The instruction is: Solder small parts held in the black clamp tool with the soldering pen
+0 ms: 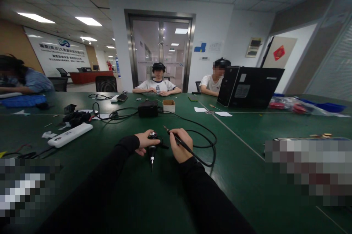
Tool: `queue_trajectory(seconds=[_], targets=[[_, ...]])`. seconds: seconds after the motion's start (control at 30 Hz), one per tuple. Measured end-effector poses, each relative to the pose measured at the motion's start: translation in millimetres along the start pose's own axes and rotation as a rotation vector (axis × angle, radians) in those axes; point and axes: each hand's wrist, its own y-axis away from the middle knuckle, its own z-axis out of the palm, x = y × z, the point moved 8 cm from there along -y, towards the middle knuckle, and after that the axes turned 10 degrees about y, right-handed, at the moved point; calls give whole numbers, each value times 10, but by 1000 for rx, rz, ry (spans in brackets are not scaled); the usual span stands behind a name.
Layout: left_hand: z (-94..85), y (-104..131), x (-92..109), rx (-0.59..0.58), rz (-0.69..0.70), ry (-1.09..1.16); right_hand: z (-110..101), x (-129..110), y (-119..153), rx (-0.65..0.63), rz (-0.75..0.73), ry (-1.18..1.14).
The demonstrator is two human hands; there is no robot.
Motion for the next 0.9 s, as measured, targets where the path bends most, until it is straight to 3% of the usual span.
queue_trajectory(seconds=[0.1,0.23,0.3,0.37,0.47,0.7,0.8,0.9], targets=[[113,137,50,3,-93,-193,1,2,1,4,-5,3],[126,332,327,73,-21,-452,6,-14,0,-1,-16,-3],[98,385,364,12,-7,-557,11,-20,-1,-8,-19,-4],[-43,392,318,-31,-9,-637,14,-22,-1,-14,-20,-4],[-497,333,125,5,-56,-699,19,-17,5,-21,-14,-7],[-1825,289,-487,222,-198,-832,30,-34,16,-37,0,-21],[-2191,357,-660,288,-207,-849,28,-54,12,-38,2,-30],[-2436,447,-771,355,-274,-873,28,-60,15,-36,-1,-31]])
